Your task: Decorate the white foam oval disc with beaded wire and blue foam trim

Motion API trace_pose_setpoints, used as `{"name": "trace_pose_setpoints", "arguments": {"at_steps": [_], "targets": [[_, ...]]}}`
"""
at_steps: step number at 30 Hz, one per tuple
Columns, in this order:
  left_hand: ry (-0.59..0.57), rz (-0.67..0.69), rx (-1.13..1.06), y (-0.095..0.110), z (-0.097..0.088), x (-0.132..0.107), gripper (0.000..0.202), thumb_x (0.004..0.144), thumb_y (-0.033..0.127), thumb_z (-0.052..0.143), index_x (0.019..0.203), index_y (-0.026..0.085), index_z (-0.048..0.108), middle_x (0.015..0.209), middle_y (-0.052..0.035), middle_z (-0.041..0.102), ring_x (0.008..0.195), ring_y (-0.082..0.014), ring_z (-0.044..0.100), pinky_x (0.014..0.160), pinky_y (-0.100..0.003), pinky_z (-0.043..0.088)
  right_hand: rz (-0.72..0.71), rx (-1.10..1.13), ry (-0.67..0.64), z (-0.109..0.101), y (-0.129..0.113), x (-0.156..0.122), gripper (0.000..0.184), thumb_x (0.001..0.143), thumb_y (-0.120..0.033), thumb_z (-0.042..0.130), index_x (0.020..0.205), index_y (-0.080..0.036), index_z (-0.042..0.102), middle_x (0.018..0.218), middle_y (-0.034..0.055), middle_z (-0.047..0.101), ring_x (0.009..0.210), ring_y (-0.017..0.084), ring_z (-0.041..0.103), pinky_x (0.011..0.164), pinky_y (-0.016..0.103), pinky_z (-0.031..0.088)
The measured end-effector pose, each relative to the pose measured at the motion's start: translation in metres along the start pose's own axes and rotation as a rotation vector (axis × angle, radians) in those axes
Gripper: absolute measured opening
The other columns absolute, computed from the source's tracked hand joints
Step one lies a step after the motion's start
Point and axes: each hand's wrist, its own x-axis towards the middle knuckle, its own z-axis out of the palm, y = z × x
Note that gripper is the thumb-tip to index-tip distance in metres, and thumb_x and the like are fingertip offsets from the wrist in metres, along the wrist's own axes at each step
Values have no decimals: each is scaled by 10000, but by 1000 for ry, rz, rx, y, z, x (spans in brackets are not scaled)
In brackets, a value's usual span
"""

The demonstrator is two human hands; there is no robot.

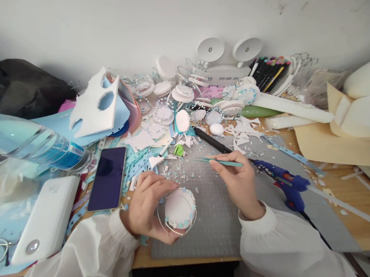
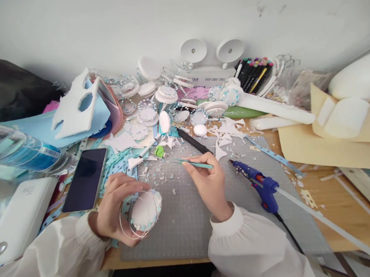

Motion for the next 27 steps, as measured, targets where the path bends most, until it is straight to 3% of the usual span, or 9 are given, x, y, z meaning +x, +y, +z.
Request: {"name": "trace_pose_setpoints", "arguments": {"at_steps": [6,14,20,27], "targets": [[-67,-30,-37,-5,-1,-3,815,608,740,720,1163,179,520,879,-88,729,750,-253,663,734,-428,442,16,-6,-19,-1,2,0,218,762,-292,792,753,-229,584,859,38,746,879,213,740,720,335,595],[-114,5,-64,-4,-2,-1,812,660,703,730,1224,171,487,928,-100,745,779,-254,679,774,-423,436,-41,-46,-48,1,4,-1,197,778,-292,777,767,-236,588,831,24,723,889,222,744,781,369,609],[-313,103,-195,-2,-2,1,719,748,449,736,1311,122,431,1059,-157,721,920,-278,660,861,-434,440,-96,-200,-100,-1,10,0,140,812,-290,739,765,-232,620,818,30,714,849,205,724,732,342,583],[-548,93,-259,-2,1,4,676,778,476,717,1297,152,430,1067,-135,709,967,-282,647,963,-455,408,-155,-306,-258,-10,4,5,140,830,-308,701,749,-233,616,743,33,707,743,205,691,661,339,536]]}}
